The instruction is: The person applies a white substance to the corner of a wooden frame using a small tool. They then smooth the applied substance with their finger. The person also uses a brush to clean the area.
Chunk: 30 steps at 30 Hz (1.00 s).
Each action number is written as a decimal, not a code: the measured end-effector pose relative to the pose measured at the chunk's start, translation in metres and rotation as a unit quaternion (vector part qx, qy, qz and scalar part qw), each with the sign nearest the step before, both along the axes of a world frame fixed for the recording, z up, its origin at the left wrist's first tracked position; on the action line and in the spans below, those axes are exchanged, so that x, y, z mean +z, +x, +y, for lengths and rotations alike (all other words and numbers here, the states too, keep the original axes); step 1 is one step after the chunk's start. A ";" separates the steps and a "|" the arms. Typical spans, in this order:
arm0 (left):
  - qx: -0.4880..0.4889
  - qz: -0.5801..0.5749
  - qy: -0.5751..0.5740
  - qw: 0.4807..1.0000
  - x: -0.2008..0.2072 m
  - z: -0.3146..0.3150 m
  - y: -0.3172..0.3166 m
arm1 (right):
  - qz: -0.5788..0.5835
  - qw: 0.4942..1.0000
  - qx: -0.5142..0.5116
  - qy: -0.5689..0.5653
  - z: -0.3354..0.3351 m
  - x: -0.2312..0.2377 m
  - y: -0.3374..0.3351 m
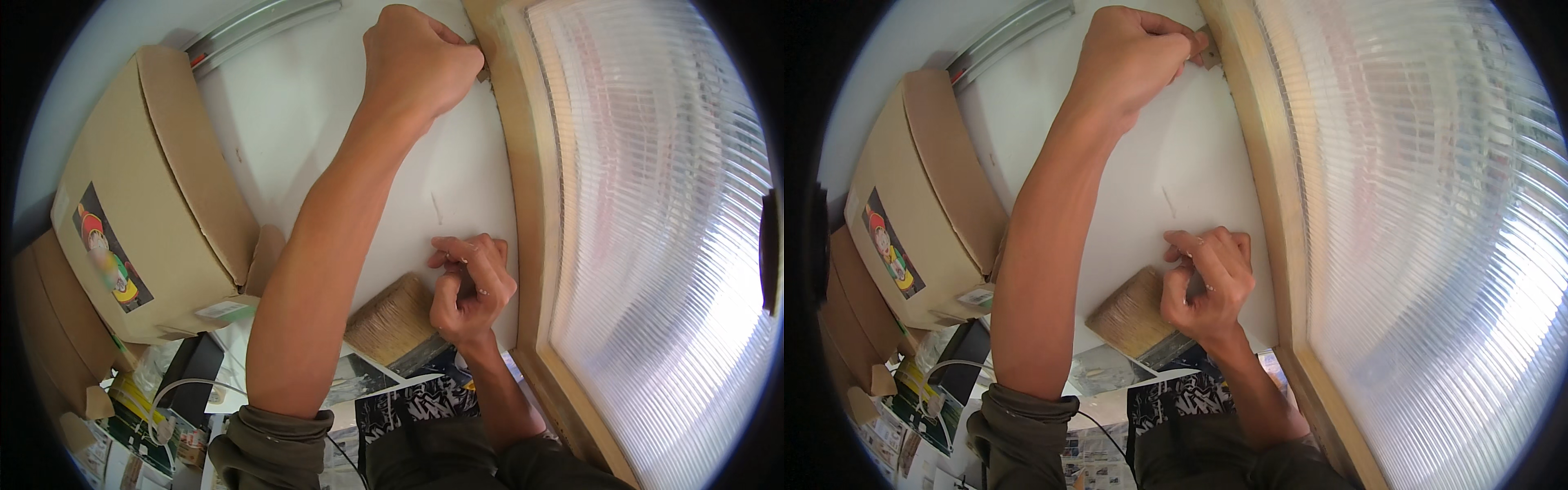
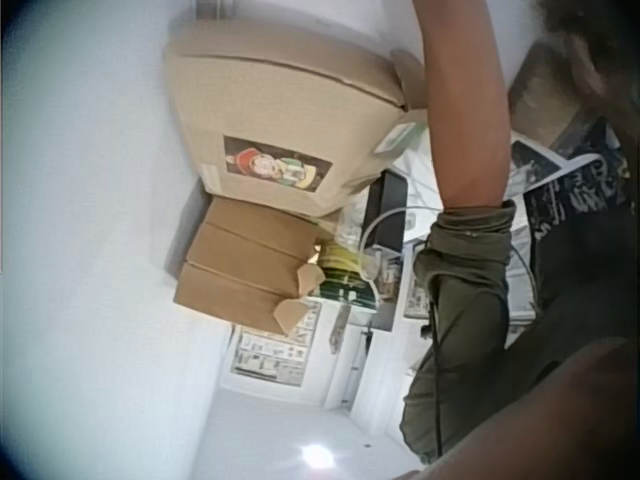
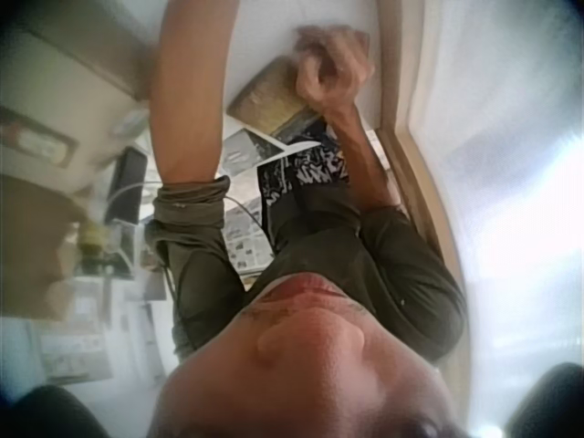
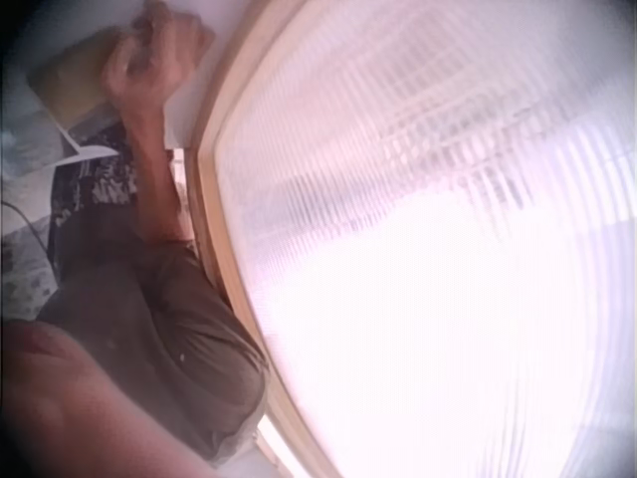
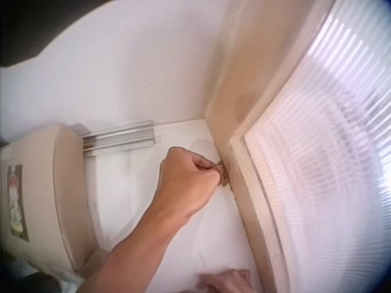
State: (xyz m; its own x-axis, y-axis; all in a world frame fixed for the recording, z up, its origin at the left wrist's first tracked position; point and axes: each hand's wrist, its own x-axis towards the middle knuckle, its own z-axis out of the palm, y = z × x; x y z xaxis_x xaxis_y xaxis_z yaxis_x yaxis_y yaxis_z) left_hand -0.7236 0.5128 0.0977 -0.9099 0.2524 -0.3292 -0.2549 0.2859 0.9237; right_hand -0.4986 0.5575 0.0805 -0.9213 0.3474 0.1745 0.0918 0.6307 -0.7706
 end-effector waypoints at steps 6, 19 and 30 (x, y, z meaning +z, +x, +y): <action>0.003 -0.014 -0.029 0.999 0.007 0.003 0.000 | 0.000 1.000 -0.005 -0.003 -0.001 0.000 0.001; 0.014 -0.042 -0.031 0.999 0.000 0.010 0.003 | 0.003 1.000 -0.004 -0.008 0.001 0.003 0.001; 0.037 -0.074 0.048 0.995 -0.011 0.017 0.002 | 0.003 1.000 -0.011 -0.004 0.001 0.002 0.002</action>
State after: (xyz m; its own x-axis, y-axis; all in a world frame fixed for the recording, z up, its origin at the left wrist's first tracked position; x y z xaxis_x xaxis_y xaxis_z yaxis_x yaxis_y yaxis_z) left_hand -0.7219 0.5299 0.0863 -0.8703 0.2228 -0.4392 -0.4081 0.1731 0.8964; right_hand -0.4961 0.5589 0.0827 -0.9122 0.3695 0.1769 0.1019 0.6229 -0.7757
